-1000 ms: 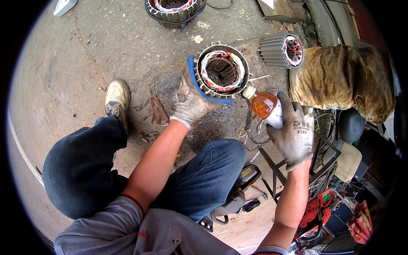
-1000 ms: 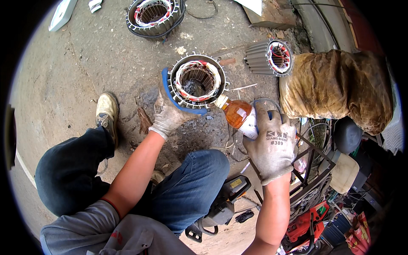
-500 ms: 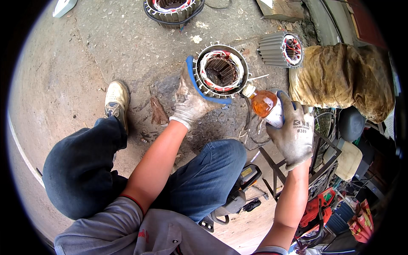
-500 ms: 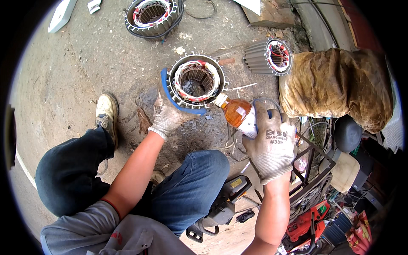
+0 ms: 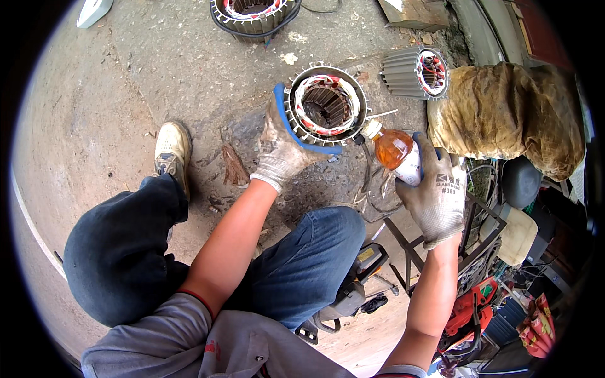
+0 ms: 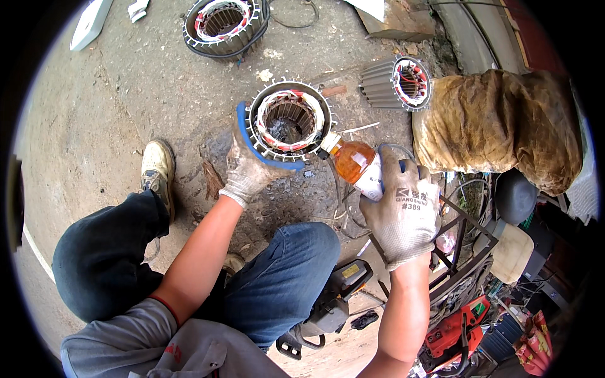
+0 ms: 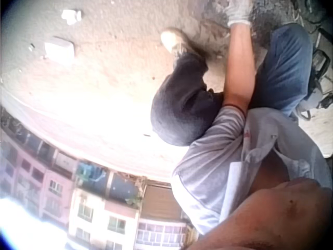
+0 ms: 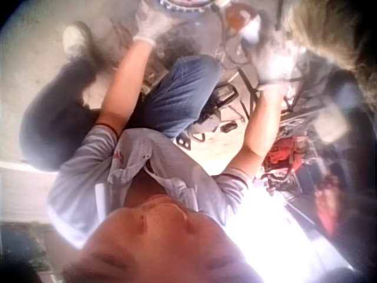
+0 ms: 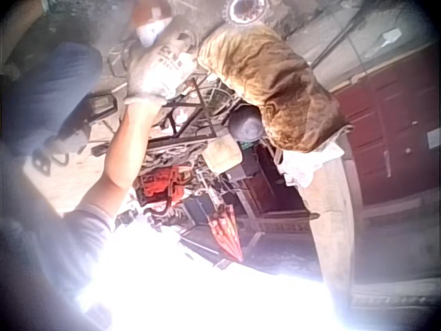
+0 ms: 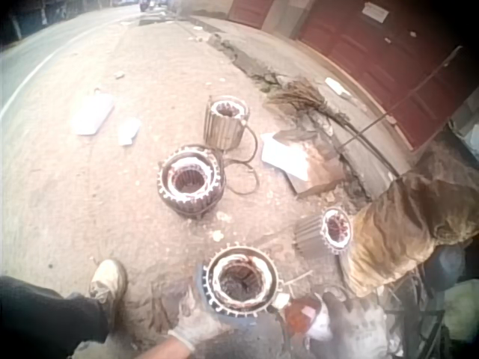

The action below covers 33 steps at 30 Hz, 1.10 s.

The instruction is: The person sits on the floor and pours a liquid from a plastic bottle into the slots of several motor stators. They handle the stators one by one, rotating them to ensure the liquid reaches the internal windings.

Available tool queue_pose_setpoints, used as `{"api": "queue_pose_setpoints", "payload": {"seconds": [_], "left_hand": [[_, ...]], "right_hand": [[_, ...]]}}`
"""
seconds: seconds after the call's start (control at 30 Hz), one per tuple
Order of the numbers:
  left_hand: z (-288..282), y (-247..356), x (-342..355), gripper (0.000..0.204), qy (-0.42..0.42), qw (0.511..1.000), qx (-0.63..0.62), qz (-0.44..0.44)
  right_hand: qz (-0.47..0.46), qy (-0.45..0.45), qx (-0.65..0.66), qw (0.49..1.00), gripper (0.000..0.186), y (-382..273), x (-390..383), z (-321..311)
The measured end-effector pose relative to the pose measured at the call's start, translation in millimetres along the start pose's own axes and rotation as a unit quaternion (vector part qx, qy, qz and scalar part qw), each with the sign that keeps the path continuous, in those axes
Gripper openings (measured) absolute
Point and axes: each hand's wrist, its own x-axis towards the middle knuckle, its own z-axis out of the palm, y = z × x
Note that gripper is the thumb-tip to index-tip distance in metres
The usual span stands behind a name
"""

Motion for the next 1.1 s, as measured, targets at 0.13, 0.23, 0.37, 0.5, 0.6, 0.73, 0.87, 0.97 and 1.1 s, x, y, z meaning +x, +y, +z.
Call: {"api": "queue_pose_setpoints", "payload": {"seconds": [0.13,0.23,0.37,0.5,0.6,0.73,0.87,0.97,1.1], "left_hand": [[2,0,0,0.153,0.018,1.000,0.008,0.005],[-4,5,0,0.145,0.009,0.999,-0.042,-0.004],[-5,7,1,0.142,0.013,0.999,-0.032,0.016],[-1,5,1,0.142,0.003,0.998,-0.055,0.010],[0,5,0,0.141,0.018,0.998,-0.068,0.003],[-3,3,1,0.139,0.010,1.000,-0.019,0.018],[0,1,1,0.148,0.028,0.999,-0.011,0.033],[1,1,2,0.151,0.017,0.999,0.021,0.032],[6,-3,-2,0.157,0.020,1.000,0.010,0.003]], "right_hand": [[0.017,0.014,-0.006,1.000,0.084,0,3,0],[0.010,0.030,-0.007,0.999,0.083,1,6,1],[0.000,0.043,-0.006,0.999,0.083,5,7,6],[0.005,0.040,-0.020,0.999,0.083,8,11,8],[0.024,0.011,-0.007,1.000,0.083,5,10,5],[0.020,-0.035,0.022,0.999,0.079,4,4,2],[-0.026,0.006,-0.004,1.000,0.078,2,-5,1],[0.007,-0.006,0.005,1.000,0.082,-3,-4,-3],[0.020,0.000,0.005,1.000,0.084,-5,-3,-4]]}}
